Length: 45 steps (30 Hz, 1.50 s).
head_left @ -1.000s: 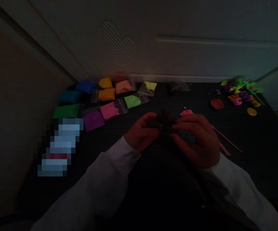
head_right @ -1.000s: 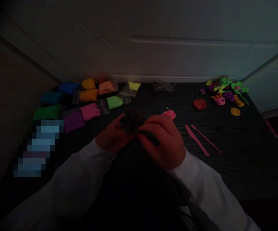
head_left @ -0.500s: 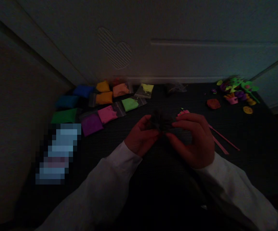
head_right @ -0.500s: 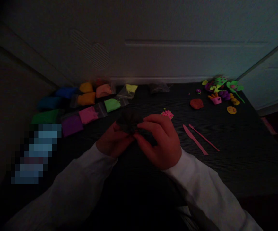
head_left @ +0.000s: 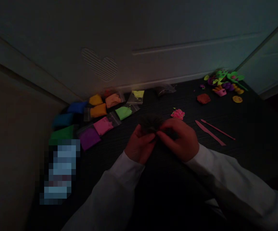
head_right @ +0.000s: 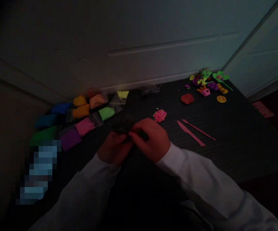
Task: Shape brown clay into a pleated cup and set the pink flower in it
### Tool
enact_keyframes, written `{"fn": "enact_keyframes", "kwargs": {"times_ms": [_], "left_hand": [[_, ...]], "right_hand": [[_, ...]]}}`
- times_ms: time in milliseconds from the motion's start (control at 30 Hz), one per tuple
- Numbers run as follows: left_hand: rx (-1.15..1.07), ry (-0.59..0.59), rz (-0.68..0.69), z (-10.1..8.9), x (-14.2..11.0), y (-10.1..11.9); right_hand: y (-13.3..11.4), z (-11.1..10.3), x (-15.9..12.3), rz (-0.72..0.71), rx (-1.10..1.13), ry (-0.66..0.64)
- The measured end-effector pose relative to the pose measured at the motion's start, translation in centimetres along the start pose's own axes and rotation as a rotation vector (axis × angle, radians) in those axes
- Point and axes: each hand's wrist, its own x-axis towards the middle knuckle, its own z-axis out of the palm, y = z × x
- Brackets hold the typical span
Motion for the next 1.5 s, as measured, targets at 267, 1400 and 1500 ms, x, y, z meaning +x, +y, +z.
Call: {"fn": "enact_keyframes", "kwargs": {"times_ms": [267, 1400, 1500], "left_hand": [[-0.045, -0.010, -0.050, -0.1, 0.2, 0.5], [-0.159, 0.018, -0.218, -0.7, 0.5, 1.1], [-0.138, 0.001, -0.212, -0.8, 0.5, 0.9]], "right_hand": [[0.1, -0.5, 0.0, 0.183, 0.215, -0.053], [0.6, -0.1, 0.0, -0.088, 0.036, -0.109], [0.6, -0.1, -0.2, -0.104, 0.039, -0.115]]}}
